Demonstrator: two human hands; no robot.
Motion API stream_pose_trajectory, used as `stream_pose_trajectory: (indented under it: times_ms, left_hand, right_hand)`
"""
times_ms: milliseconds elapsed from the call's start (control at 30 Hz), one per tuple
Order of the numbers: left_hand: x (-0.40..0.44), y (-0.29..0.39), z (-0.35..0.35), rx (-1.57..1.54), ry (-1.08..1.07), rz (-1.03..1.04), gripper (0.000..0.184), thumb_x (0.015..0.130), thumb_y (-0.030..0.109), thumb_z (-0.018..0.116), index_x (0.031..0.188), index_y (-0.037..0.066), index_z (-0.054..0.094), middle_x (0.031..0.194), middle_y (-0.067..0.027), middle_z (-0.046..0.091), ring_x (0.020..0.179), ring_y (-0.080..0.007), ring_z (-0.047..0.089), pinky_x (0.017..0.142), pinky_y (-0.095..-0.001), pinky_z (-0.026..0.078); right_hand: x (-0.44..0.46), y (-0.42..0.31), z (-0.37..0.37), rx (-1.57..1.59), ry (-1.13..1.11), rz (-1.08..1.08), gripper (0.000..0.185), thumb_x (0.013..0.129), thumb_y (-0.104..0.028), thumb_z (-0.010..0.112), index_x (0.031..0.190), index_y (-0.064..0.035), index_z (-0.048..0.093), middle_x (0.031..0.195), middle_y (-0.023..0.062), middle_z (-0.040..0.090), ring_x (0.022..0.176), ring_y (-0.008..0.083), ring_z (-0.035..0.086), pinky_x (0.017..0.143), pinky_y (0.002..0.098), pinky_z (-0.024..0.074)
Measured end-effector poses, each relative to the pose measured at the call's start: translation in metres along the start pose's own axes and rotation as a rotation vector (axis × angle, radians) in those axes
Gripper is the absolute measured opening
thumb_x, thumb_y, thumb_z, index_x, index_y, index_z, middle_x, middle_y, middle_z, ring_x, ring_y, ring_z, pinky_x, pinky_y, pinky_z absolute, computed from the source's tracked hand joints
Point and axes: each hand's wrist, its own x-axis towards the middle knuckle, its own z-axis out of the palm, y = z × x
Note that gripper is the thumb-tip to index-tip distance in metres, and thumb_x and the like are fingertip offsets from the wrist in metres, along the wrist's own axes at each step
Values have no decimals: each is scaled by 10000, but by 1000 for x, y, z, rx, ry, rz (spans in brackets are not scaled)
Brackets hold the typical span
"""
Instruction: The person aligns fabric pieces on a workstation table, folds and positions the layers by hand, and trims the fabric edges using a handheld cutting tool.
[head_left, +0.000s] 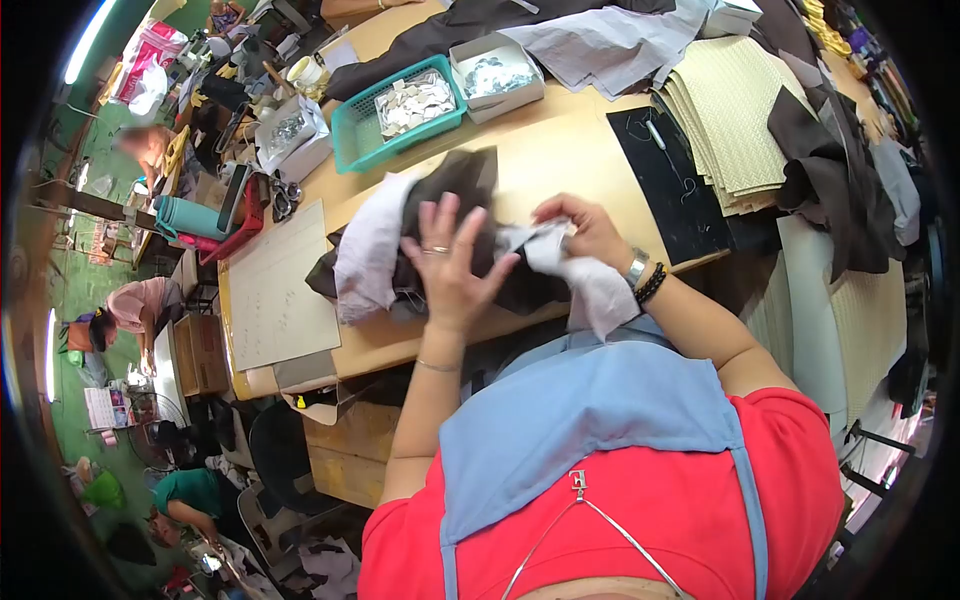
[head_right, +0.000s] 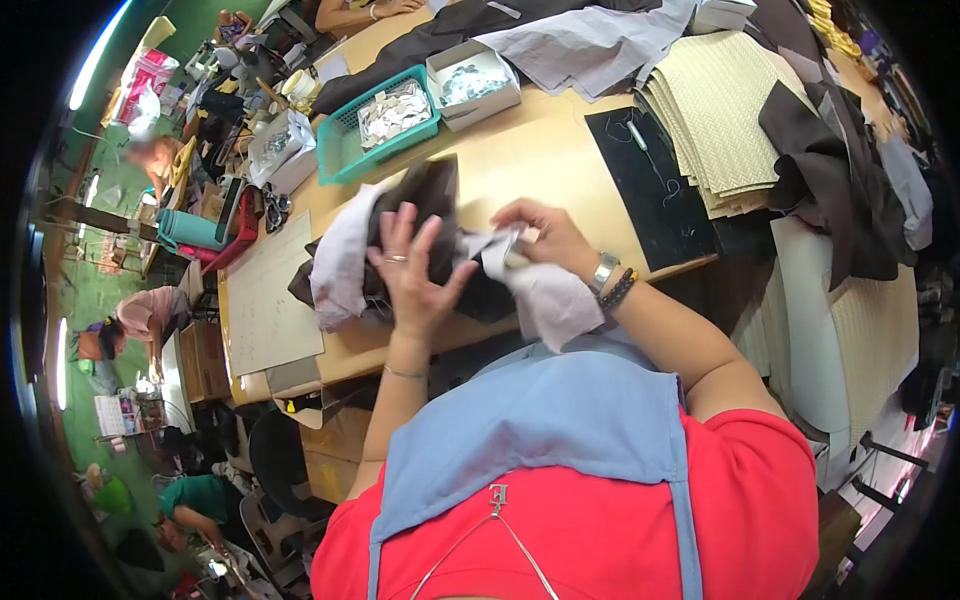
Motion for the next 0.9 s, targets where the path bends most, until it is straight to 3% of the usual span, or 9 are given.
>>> stream_pose_trajectory:
  times_ms: [33, 133, 200, 267, 367, 467, 633, 800, 900]
  left_hand:
    - [6, -7, -7, 89, 4, -81, 692, 763, 501, 773, 1351, 201, 568, 1551, -124, 370, 1469, -367, 248, 1096, -719, 26]
    - [17, -33, -18, 125, 16, -207, 520, 852, 469, 699, 1304, 221, 623, 1547, -112, 376, 1459, -388, 254, 1084, -735, 86]
    - [28, -28, -21, -52, -11, -153, 480, 895, 449, 658, 1313, 218, 616, 1541, -111, 385, 1454, -379, 273, 1085, -734, 91]
    - [42, 7, -24, -125, -104, -83, 483, 928, 447, 615, 1353, 220, 581, 1547, -103, 380, 1454, -354, 287, 1097, -719, 97]
    - [60, 36, -14, -211, -109, -116, 351, 917, 304, 664, 1249, 194, 630, 1258, -63, 629, 1283, -291, 517, 1101, -701, 137]
    - [67, 19, -12, -267, -53, -124, 111, 926, 173, 644, 1029, 168, 686, 925, 23, 686, 908, -187, 654, 1094, -663, 195]
    - [78, 41, -25, -488, -103, 54, 227, 917, 71, 622, 1112, 165, 688, 1229, -1, 655, 1172, -230, 608, 1096, -652, 207]
    - [94, 50, -35, -468, -279, 196, 208, 885, 100, 685, 1073, 187, 704, 1122, 13, 707, 1151, -183, 633, 1136, -635, 108]
    - [93, 38, -32, -574, -297, 135, 159, 872, 103, 700, 1002, 193, 713, 1101, 21, 712, 1142, -175, 637, 1135, -639, 90]
  right_hand:
    - [5, -4, -2, 168, 76, -42, 388, 818, 73, 658, 1187, -37, 618, 1098, 48, 664, 1001, 136, 651, 898, 288, 524]
    - [-7, -59, -14, -243, 87, -24, 332, 927, -90, 595, 1257, -58, 575, 1170, 84, 637, 1112, 207, 605, 986, 354, 476]
    - [-1, -9, -36, -832, 98, -159, 409, 960, -195, 588, 1335, -59, 496, 1267, 117, 580, 1202, 254, 541, 1049, 398, 422]
    - [1, 24, -44, -623, 77, -105, 502, 988, -262, 554, 1422, -66, 394, 1394, 132, 482, 1308, 270, 448, 1117, 411, 348]
    - [2, 25, -41, -622, 29, -168, 562, 1021, -300, 500, 1493, -79, 293, 1503, 119, 375, 1405, 262, 343, 1186, 412, 246]
    - [-1, 34, -46, -786, 113, -151, 546, 1019, -293, 507, 1478, -77, 307, 1478, 114, 396, 1382, 240, 366, 1170, 398, 263]
    - [-2, 52, -40, -793, 69, -285, 527, 1008, -307, 524, 1460, -88, 365, 1459, 106, 433, 1368, 258, 387, 1162, 419, 273]
    - [7, -40, -51, -77, -247, -104, 416, 997, -271, 515, 1343, -42, 479, 1294, 80, 557, 1179, 177, 539, 974, 337, 447]
    - [0, -71, -25, 141, -108, -29, 326, 979, -211, 544, 1240, -18, 564, 1198, 73, 607, 1090, 142, 591, 927, 302, 482]
